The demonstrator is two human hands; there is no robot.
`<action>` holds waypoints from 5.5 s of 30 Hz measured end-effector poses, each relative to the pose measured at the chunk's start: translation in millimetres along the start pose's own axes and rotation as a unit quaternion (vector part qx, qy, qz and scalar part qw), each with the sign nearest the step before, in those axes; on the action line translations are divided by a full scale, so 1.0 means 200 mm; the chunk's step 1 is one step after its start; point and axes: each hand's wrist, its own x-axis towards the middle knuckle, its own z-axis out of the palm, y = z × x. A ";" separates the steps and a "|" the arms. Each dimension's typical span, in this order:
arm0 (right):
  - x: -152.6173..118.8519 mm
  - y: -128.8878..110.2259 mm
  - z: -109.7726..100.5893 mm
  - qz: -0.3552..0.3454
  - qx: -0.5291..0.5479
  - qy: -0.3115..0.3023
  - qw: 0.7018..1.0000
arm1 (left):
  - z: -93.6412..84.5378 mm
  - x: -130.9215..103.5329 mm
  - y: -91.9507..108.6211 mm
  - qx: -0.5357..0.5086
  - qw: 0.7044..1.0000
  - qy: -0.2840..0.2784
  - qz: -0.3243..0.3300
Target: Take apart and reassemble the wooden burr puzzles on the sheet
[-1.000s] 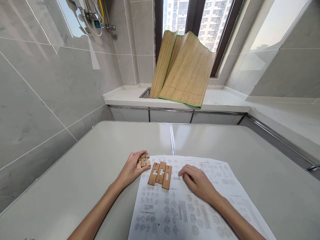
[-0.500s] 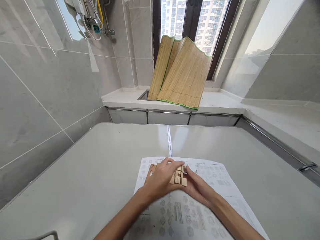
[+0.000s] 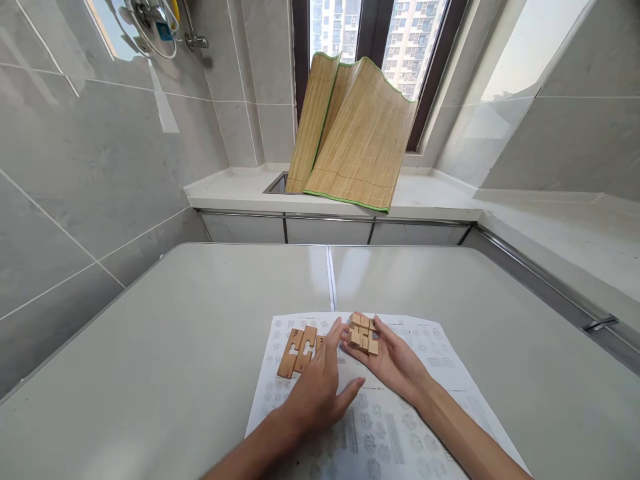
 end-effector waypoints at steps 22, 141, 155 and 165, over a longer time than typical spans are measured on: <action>-0.07 0.04 0.05 0.090 -0.193 -0.101 0.972 | -0.09 0.02 -0.02 -0.011 1.000 0.021 0.008; -0.14 0.04 -0.01 -0.238 -0.663 -0.037 0.709 | -0.16 0.06 0.04 -0.609 0.750 -0.065 -0.251; -0.13 0.01 0.00 -0.242 -0.610 0.071 0.751 | -0.13 0.03 0.11 -0.510 0.829 -0.063 -0.222; -0.12 0.01 0.03 -0.206 -0.560 0.067 0.800 | -0.12 0.04 0.10 -0.473 0.856 -0.032 -0.208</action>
